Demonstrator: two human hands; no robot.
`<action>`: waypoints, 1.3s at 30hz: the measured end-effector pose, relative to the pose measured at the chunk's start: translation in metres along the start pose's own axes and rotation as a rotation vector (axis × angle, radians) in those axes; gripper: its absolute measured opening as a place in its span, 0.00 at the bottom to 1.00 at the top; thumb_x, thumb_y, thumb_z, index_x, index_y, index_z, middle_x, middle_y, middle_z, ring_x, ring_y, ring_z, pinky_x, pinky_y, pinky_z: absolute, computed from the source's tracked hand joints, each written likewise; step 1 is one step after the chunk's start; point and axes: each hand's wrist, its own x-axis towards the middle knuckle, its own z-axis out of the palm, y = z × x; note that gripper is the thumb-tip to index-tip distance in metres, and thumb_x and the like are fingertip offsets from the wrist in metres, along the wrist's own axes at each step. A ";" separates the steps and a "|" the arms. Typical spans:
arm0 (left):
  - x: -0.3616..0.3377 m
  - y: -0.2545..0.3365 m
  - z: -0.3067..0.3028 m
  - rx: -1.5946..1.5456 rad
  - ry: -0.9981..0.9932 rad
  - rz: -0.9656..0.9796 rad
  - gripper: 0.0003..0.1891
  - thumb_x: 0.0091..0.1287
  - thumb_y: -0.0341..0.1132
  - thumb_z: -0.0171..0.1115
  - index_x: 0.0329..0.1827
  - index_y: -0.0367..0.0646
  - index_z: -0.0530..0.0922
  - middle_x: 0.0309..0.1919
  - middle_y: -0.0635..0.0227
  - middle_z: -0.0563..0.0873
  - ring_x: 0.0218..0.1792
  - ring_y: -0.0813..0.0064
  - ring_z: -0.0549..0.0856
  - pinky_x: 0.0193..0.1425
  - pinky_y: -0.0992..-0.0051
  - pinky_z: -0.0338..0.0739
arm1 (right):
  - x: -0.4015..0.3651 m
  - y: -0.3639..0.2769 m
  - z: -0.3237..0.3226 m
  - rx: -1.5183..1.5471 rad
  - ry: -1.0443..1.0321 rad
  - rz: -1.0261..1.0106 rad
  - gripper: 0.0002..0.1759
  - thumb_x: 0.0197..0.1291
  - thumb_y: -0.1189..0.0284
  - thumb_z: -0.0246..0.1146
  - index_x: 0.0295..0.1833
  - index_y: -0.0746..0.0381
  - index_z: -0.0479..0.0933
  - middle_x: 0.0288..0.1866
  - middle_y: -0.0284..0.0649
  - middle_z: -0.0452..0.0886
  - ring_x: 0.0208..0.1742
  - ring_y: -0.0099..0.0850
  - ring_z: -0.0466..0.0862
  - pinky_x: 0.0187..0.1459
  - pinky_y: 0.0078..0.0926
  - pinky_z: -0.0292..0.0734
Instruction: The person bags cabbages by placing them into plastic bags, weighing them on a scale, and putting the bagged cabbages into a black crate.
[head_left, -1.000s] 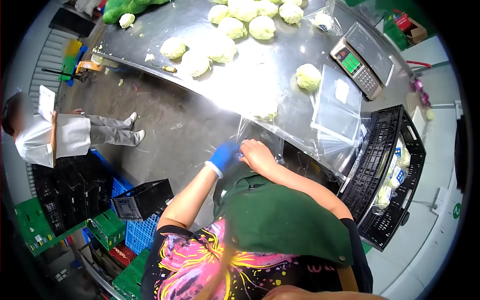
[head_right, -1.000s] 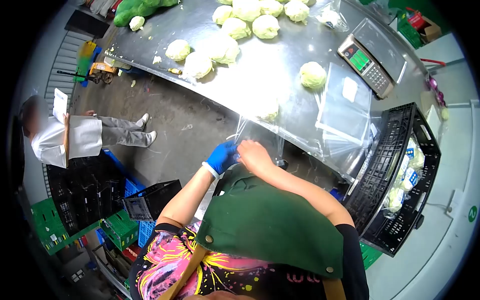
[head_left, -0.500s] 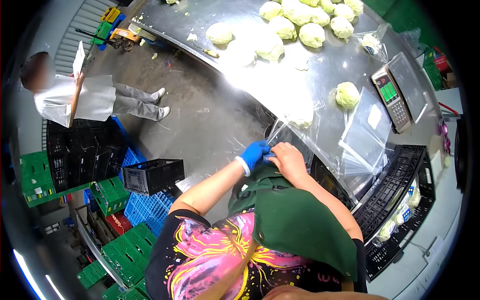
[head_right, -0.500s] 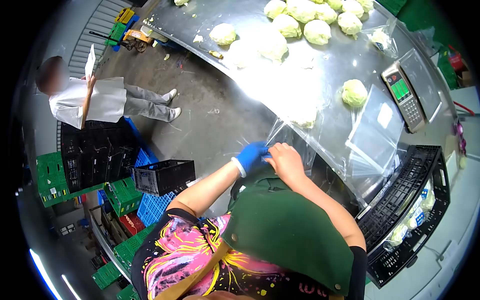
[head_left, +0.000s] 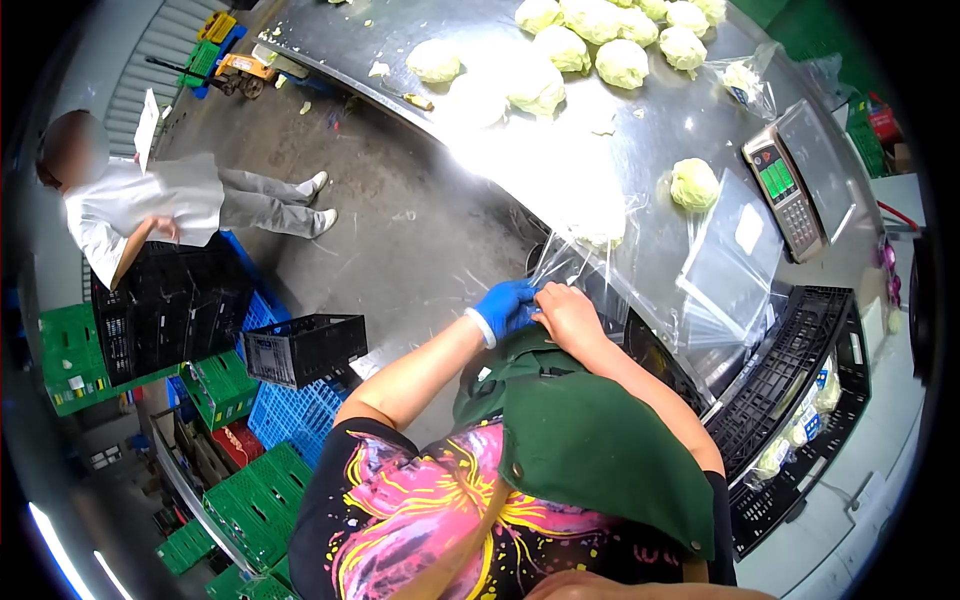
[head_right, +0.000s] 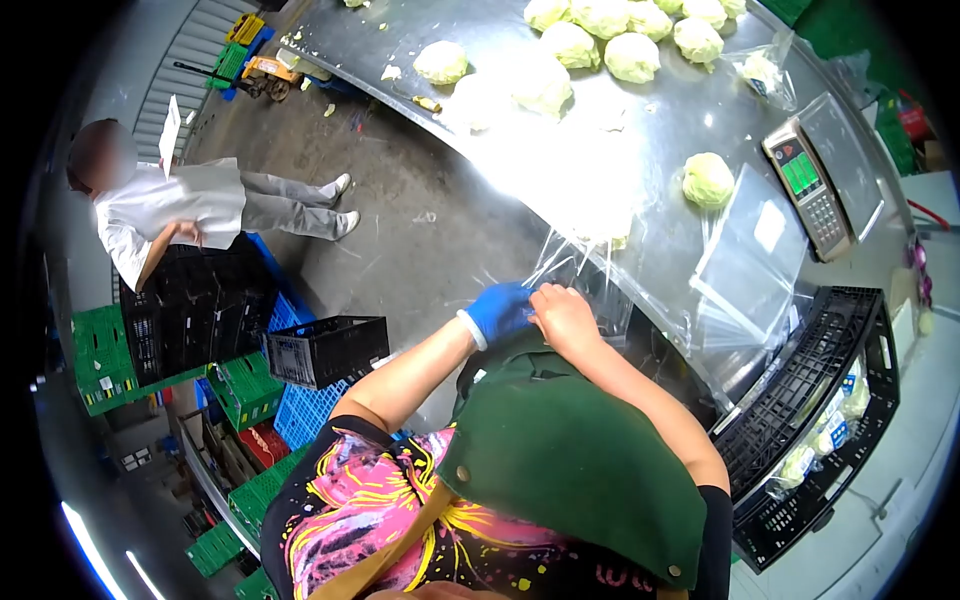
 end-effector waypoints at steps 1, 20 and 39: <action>-0.001 0.001 0.003 0.004 -0.002 0.000 0.11 0.72 0.29 0.54 0.54 0.36 0.78 0.45 0.63 0.84 0.44 0.72 0.85 0.50 0.73 0.81 | 0.000 0.003 0.006 -0.025 -0.028 0.002 0.13 0.52 0.68 0.70 0.38 0.62 0.75 0.34 0.41 0.77 0.39 0.42 0.80 0.43 0.40 0.75; 0.001 -0.006 0.002 0.048 0.035 0.074 0.11 0.72 0.29 0.53 0.54 0.40 0.77 0.45 0.65 0.84 0.43 0.74 0.84 0.48 0.75 0.79 | -0.002 -0.004 0.008 0.048 0.067 0.115 0.11 0.54 0.69 0.70 0.37 0.62 0.77 0.36 0.41 0.77 0.41 0.43 0.80 0.45 0.39 0.74; -0.007 0.014 -0.017 -0.019 -0.094 -0.099 0.15 0.75 0.33 0.51 0.57 0.31 0.76 0.50 0.55 0.84 0.49 0.65 0.85 0.58 0.65 0.81 | -0.010 -0.002 -0.009 0.185 0.142 0.173 0.08 0.56 0.67 0.67 0.38 0.59 0.81 0.38 0.37 0.80 0.44 0.40 0.80 0.44 0.38 0.77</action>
